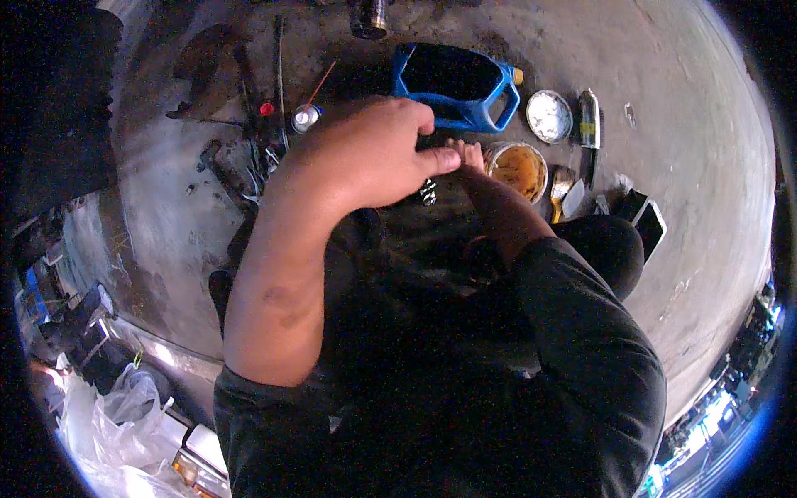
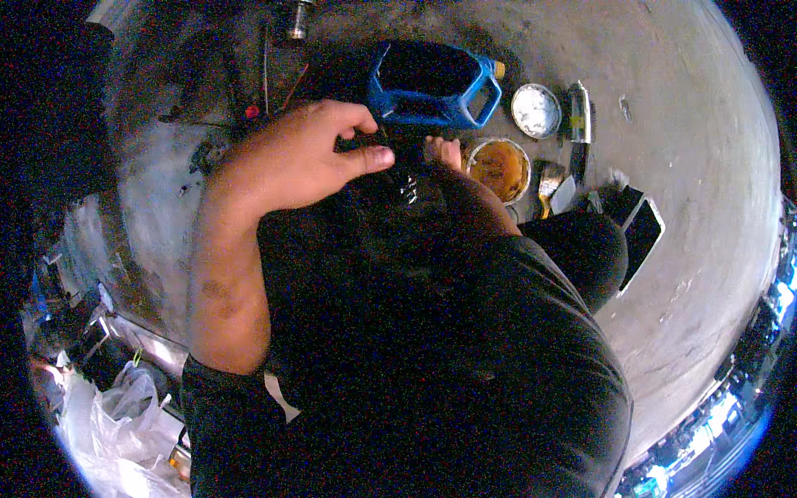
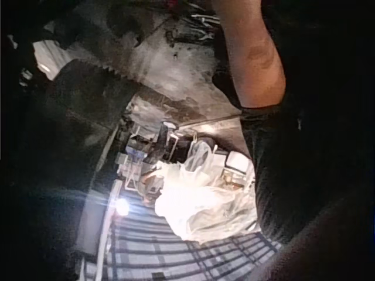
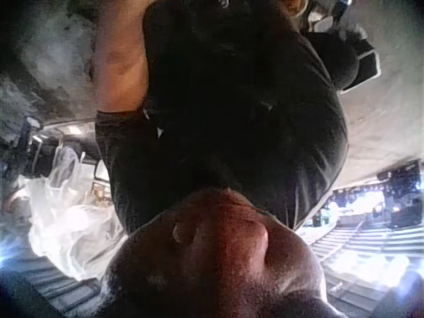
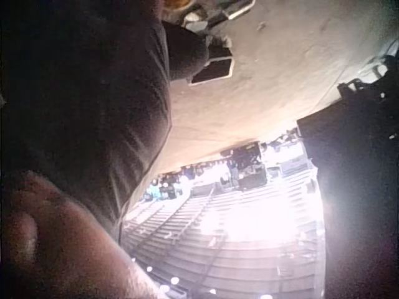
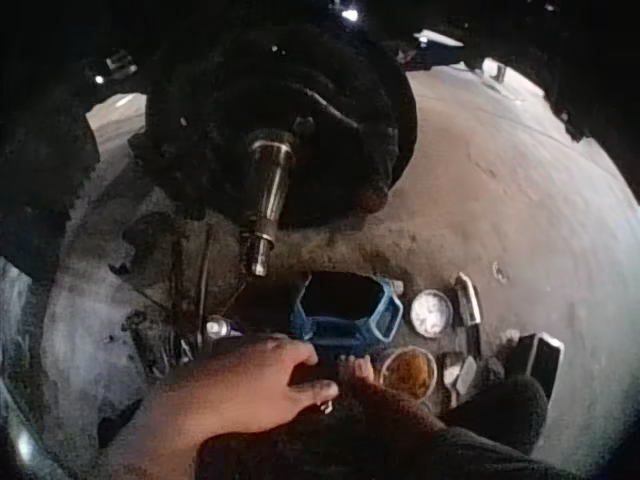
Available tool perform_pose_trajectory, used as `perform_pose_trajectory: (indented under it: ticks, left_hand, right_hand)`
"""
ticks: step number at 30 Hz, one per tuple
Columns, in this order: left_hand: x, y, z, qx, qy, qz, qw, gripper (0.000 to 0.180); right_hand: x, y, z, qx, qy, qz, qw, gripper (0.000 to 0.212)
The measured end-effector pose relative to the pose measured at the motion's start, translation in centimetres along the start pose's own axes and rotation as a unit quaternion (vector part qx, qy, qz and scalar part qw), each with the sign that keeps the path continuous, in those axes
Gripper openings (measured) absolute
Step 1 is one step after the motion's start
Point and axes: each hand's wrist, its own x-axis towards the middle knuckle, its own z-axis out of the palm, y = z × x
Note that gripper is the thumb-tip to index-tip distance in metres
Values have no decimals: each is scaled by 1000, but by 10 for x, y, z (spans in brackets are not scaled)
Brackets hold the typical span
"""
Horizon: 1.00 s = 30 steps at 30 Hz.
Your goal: The person walks to a white truck, sits on the floor, and works on the wheel hub. They pour oil into a container, clean their hands with a rag, and then handle small mechanical parts, applying grease and spray lubricant to them.
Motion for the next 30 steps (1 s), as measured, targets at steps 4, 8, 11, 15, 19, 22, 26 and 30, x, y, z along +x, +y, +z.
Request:
perform_pose_trajectory:
  ticks: [4, 8, 11, 15, 19, 22, 26, 30]
  left_hand:
    - [14, 20, 0, -2, -33, 12, 999, 45]
    - [29, 20, 22, 21, 15, 14, 1000, 47]
    - [49, 28, 46, 0, 118, -64, 991, 55]
    - [78, 19, 72, -222, 213, -180, 934, 50]
    - [78, 63, 45, -513, 47, -148, 844, 50]
    - [94, 65, 49, -570, 103, -167, 798, 46]
    - [96, 77, 36, -685, 120, -139, 705, 46]
    - [102, 85, 17, -713, 183, -50, 675, 46]
  right_hand:
    - [27, 19, -33, 227, -144, -16, 963, 39]
    - [60, 55, -116, 374, -238, -74, 893, 47]
    - [78, 101, -206, 394, -293, -75, 868, 54]
    - [99, 132, -382, 323, -230, -26, 918, 55]
    - [76, 150, -448, 366, -54, 154, 916, 52]
    - [73, 149, -463, 486, 66, 160, 857, 61]
    - [70, 162, -443, 641, 151, 173, 732, 56]
    - [76, 158, -467, 594, 157, 218, 759, 40]
